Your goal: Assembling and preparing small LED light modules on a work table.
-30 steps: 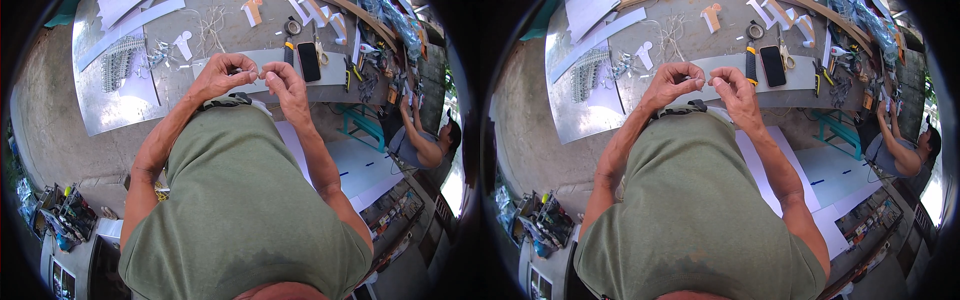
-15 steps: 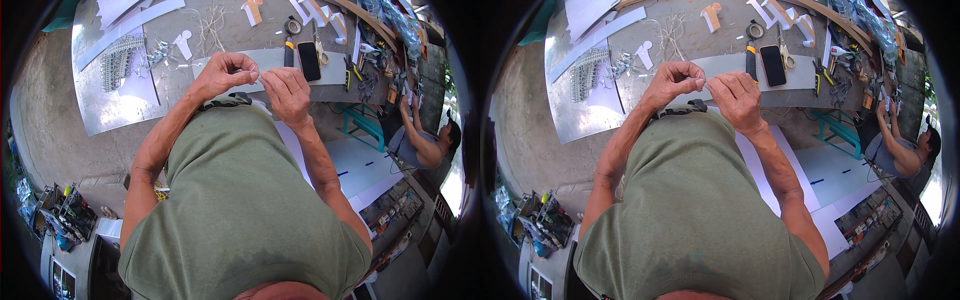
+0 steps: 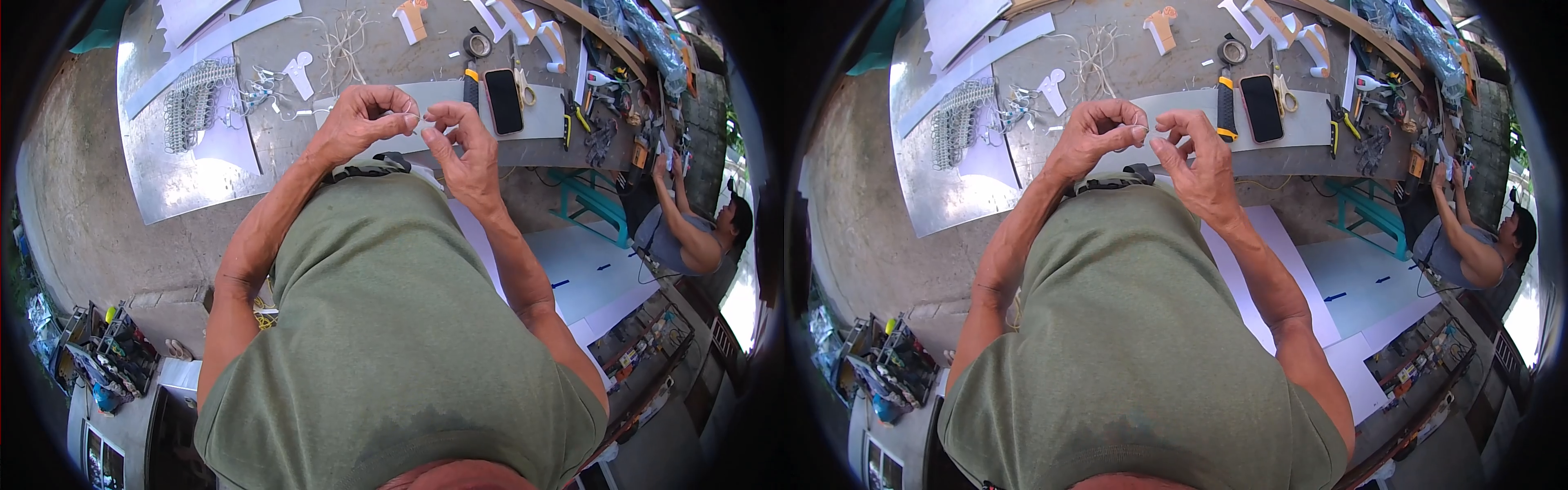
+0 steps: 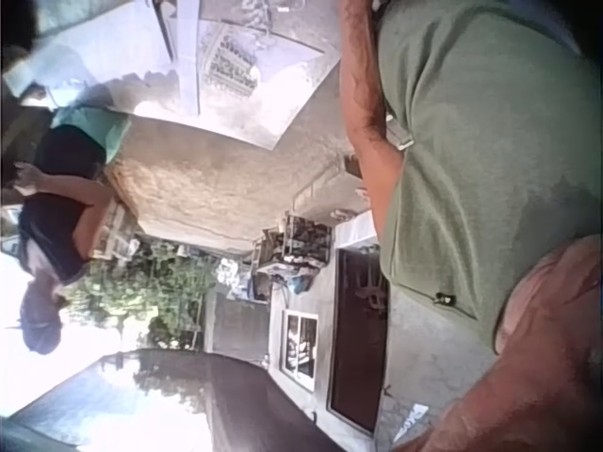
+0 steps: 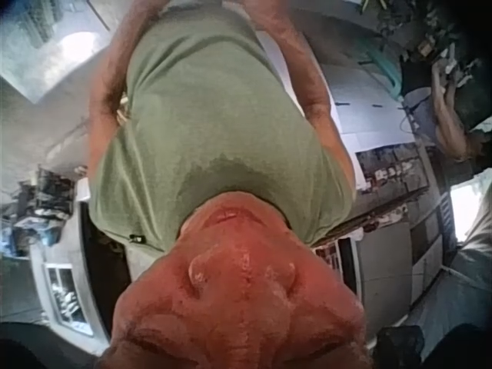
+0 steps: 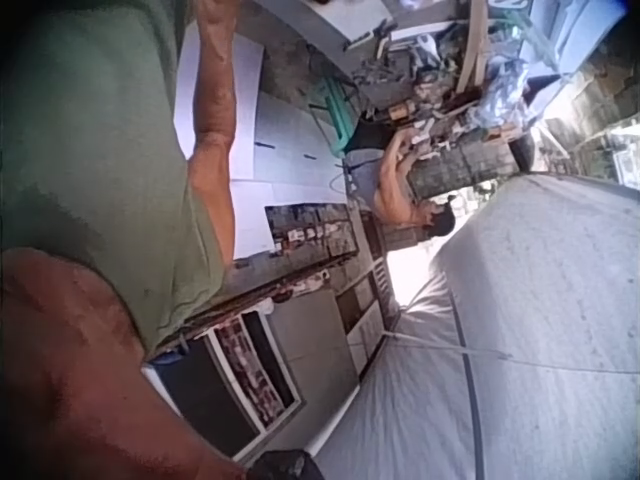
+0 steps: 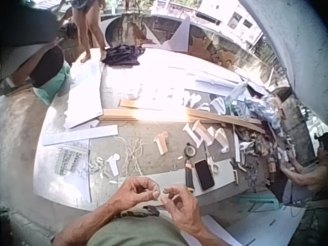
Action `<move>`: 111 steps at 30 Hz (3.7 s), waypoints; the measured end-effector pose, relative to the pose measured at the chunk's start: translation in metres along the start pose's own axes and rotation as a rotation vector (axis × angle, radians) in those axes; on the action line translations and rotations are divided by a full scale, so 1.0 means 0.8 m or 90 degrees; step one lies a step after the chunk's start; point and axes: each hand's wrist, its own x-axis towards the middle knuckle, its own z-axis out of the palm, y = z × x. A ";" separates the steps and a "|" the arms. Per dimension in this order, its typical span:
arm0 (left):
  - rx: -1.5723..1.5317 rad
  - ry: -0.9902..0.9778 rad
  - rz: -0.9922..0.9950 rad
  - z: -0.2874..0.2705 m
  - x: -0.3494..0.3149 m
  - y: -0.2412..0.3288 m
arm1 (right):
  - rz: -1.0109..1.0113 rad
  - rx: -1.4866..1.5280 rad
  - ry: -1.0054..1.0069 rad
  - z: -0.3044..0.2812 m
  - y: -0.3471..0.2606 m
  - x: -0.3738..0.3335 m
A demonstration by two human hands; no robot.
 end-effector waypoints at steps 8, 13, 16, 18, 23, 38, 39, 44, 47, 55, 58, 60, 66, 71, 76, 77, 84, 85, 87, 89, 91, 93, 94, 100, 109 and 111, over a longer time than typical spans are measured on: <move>-0.011 -0.014 -0.041 0.002 -0.001 0.006 | -0.443 -0.366 0.039 -0.012 0.014 0.017; 0.001 -0.008 -0.035 0.005 -0.001 0.009 | -0.480 -0.382 0.032 -0.013 0.016 0.017; 0.025 -0.015 -0.022 0.003 0.001 0.004 | -0.477 -0.375 0.042 -0.009 0.013 0.014; 0.044 -0.019 -0.009 0.003 0.000 0.001 | -0.007 -0.150 -0.034 -0.006 0.001 0.000; 0.045 -0.040 -0.009 0.006 0.000 0.006 | 0.255 0.263 -0.118 -0.015 0.014 0.002; -0.044 -0.026 -0.046 0.000 0.002 0.000 | -0.419 -0.289 0.013 -0.010 0.017 0.016; -0.044 -0.026 -0.046 -0.001 0.002 0.001 | -0.427 -0.292 0.016 -0.010 0.017 0.016; -0.013 -0.016 -0.009 0.006 0.001 0.004 | -0.165 -0.141 0.002 -0.007 0.018 -0.001; -0.012 -0.031 0.000 0.009 0.001 0.006 | 0.125 0.058 -0.033 -0.007 0.014 -0.007; -0.052 -0.021 -0.062 -0.005 0.004 -0.001 | -0.150 -0.121 0.013 -0.006 0.016 0.006; -0.061 -0.020 -0.069 -0.003 0.004 -0.003 | -0.333 -0.263 0.030 -0.008 0.021 0.012; -0.057 -0.015 -0.068 -0.002 0.003 -0.003 | -0.426 -0.321 0.019 -0.009 0.018 0.017; -0.076 -0.017 -0.081 -0.002 0.003 -0.001 | -0.485 -0.361 0.003 -0.014 0.026 0.018; -0.038 -0.031 -0.084 -0.003 0.004 0.001 | -0.457 -0.329 0.000 -0.014 0.024 0.018; 0.004 -0.046 -0.023 0.004 0.000 0.003 | 0.022 -0.084 -0.097 -0.018 0.011 0.001; 0.007 -0.067 -0.017 0.005 0.000 0.002 | 0.097 0.026 -0.117 -0.021 0.013 0.001; -0.008 -0.056 -0.055 -0.001 0.003 0.004 | 0.067 0.064 -0.056 -0.016 0.017 -0.002; -0.019 -0.037 -0.059 -0.001 0.003 0.001 | 0.068 0.064 -0.056 -0.014 0.017 -0.002; -0.030 -0.018 -0.065 -0.002 0.003 0.000 | -0.178 -0.154 -0.009 -0.012 0.018 -0.001; -0.069 -0.020 -0.085 -0.003 0.005 0.000 | -0.260 -0.213 0.002 -0.011 0.024 0.003; -0.067 -0.025 -0.082 -0.003 0.006 -0.003 | -0.343 -0.270 0.014 -0.010 0.028 0.008; -0.066 -0.028 -0.079 -0.004 0.007 -0.004 | -0.445 -0.316 0.018 -0.009 0.028 0.014; -0.074 -0.029 -0.085 -0.004 0.007 -0.004 | -0.445 -0.316 0.018 -0.010 0.030 0.015; -0.053 -0.035 -0.089 -0.005 0.005 -0.001 | -0.485 -0.331 0.003 -0.012 0.029 0.019; -0.042 -0.054 -0.078 -0.003 0.006 -0.004 | 0.342 0.395 -0.159 -0.019 0.029 0.006; -0.063 -0.053 -0.093 -0.008 0.008 -0.008 | 0.038 0.026 -0.026 -0.009 0.026 0.002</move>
